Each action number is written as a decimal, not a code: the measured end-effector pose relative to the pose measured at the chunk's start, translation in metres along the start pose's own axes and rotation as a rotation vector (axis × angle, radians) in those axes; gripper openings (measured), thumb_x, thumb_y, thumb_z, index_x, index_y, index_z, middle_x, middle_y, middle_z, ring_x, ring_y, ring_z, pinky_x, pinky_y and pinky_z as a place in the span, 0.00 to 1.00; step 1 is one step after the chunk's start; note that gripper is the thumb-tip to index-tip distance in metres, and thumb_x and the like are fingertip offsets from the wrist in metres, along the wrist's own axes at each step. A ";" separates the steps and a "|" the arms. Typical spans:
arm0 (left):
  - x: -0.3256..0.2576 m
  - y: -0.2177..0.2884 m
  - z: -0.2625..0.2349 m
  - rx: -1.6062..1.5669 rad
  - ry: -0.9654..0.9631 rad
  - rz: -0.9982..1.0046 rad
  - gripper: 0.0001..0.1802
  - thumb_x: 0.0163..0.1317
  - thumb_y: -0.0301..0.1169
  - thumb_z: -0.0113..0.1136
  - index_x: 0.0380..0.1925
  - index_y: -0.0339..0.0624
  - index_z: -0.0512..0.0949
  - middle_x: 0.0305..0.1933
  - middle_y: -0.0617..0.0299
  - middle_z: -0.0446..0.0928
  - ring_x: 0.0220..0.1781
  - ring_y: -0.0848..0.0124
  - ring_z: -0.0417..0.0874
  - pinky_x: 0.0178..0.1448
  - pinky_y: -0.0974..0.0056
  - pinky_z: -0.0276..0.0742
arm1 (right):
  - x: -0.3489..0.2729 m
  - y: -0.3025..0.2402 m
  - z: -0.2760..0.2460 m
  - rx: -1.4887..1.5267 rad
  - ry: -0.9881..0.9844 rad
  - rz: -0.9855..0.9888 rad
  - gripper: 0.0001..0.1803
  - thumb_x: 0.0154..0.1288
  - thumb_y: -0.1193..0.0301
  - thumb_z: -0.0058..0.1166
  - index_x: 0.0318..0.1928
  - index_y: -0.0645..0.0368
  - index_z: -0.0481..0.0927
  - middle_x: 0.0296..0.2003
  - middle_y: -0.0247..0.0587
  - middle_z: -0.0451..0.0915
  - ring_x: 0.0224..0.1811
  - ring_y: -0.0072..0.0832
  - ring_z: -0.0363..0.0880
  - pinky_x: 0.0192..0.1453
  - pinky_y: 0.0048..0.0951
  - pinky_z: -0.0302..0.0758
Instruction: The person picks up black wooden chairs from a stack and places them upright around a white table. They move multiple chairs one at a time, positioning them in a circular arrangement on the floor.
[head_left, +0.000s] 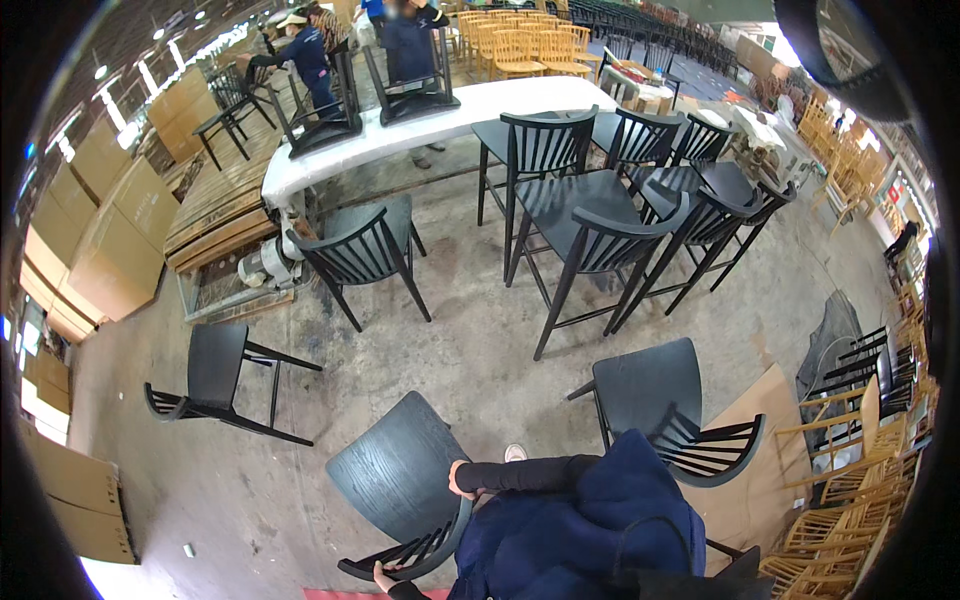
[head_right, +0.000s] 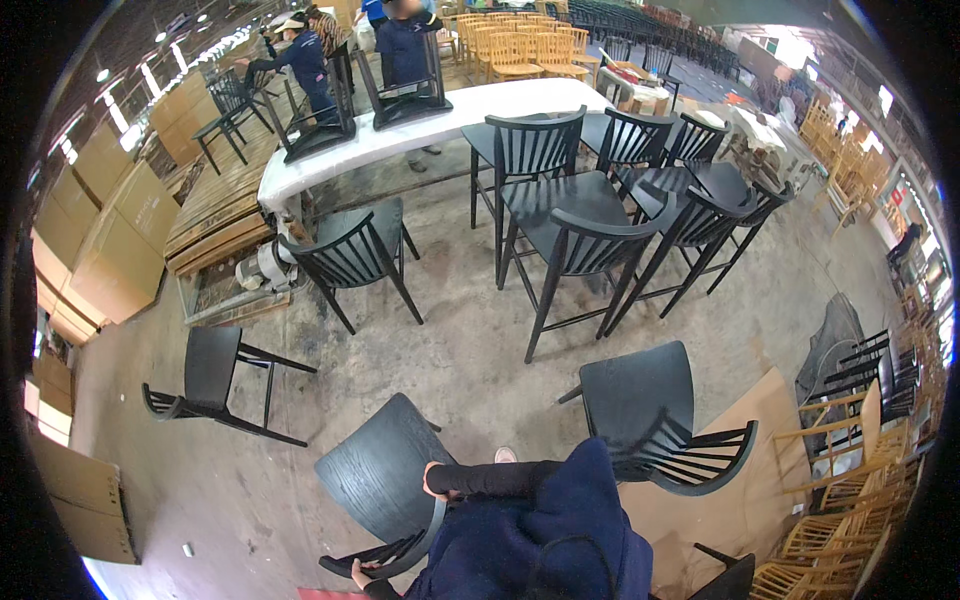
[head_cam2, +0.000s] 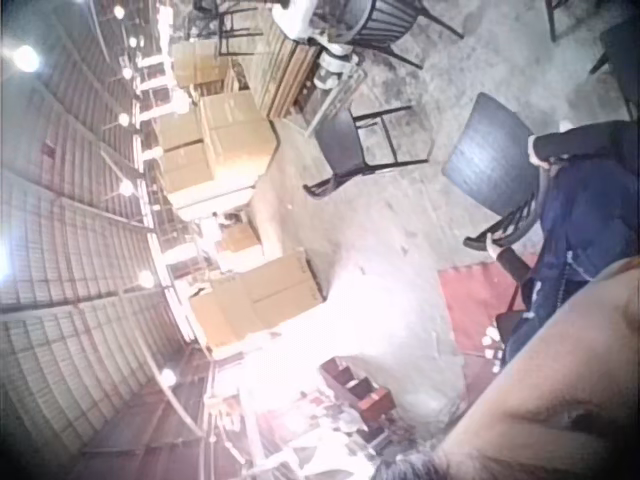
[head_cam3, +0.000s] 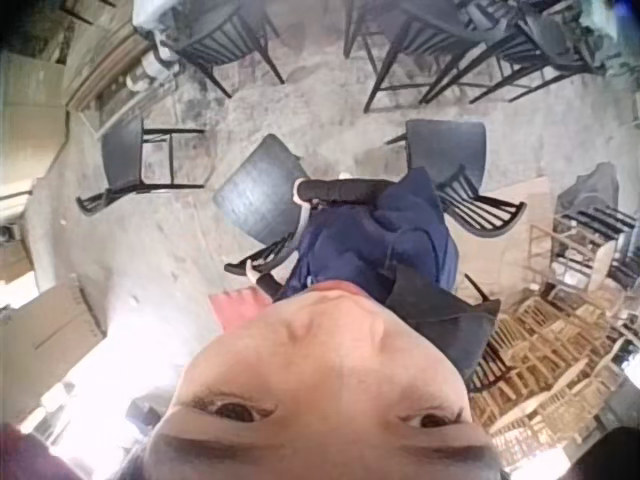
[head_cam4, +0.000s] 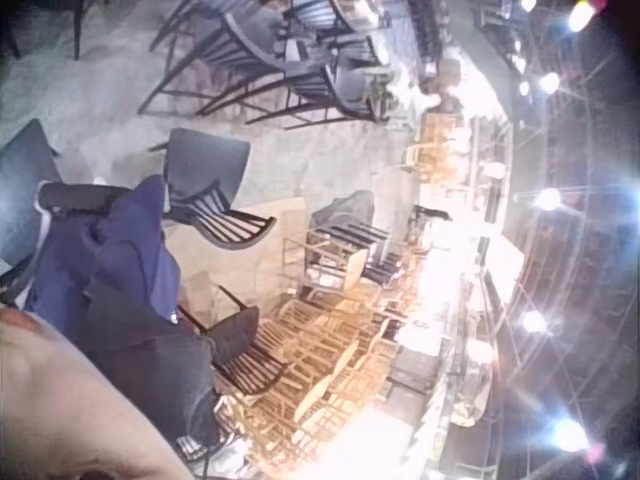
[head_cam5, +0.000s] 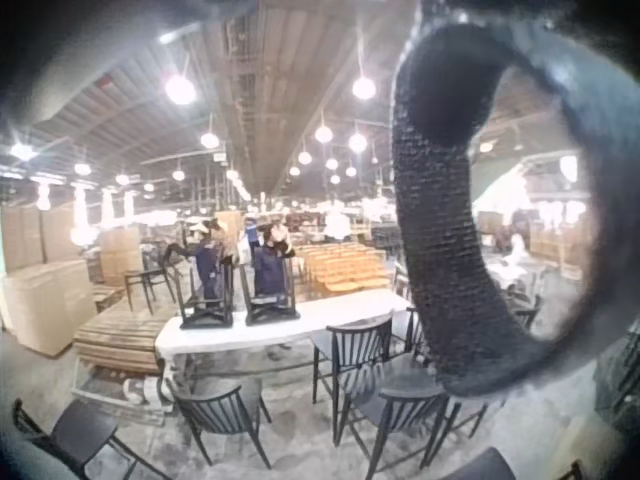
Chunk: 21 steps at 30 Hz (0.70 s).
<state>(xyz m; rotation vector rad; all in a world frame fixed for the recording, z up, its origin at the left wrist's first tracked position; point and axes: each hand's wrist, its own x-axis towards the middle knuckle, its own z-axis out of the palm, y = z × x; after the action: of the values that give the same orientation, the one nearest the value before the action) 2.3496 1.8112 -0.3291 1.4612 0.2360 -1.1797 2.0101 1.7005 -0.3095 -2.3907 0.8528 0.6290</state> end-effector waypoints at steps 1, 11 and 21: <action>-0.009 0.000 0.018 0.023 -0.054 0.001 0.16 0.49 0.37 0.55 0.11 0.46 0.63 0.10 0.65 0.63 0.12 0.68 0.66 0.20 0.65 0.67 | -0.001 0.014 -0.001 0.004 -0.011 0.013 0.13 0.24 0.67 0.59 0.21 0.47 0.81 0.23 0.33 0.80 0.31 0.30 0.80 0.32 0.33 0.74; -0.040 -0.019 0.208 0.205 -0.210 0.139 0.14 0.49 0.34 0.54 0.12 0.45 0.63 0.11 0.64 0.63 0.12 0.70 0.64 0.17 0.66 0.64 | -0.084 0.131 -0.069 0.061 -0.066 0.310 0.15 0.24 0.76 0.60 0.22 0.48 0.82 0.25 0.39 0.80 0.34 0.32 0.79 0.35 0.32 0.74; 0.139 0.022 0.427 0.412 -0.622 -0.011 0.11 0.48 0.32 0.54 0.14 0.39 0.66 0.13 0.59 0.66 0.15 0.65 0.67 0.26 0.62 0.67 | 0.041 0.263 -0.142 0.365 0.119 0.994 0.13 0.38 0.67 0.61 0.30 0.50 0.82 0.33 0.34 0.80 0.38 0.32 0.77 0.28 0.37 0.72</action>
<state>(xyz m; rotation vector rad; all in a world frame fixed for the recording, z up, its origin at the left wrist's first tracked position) 2.2111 1.3839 -0.3368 1.3535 -0.4502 -1.6953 1.8956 1.4213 -0.3080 -1.5767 2.0275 0.5953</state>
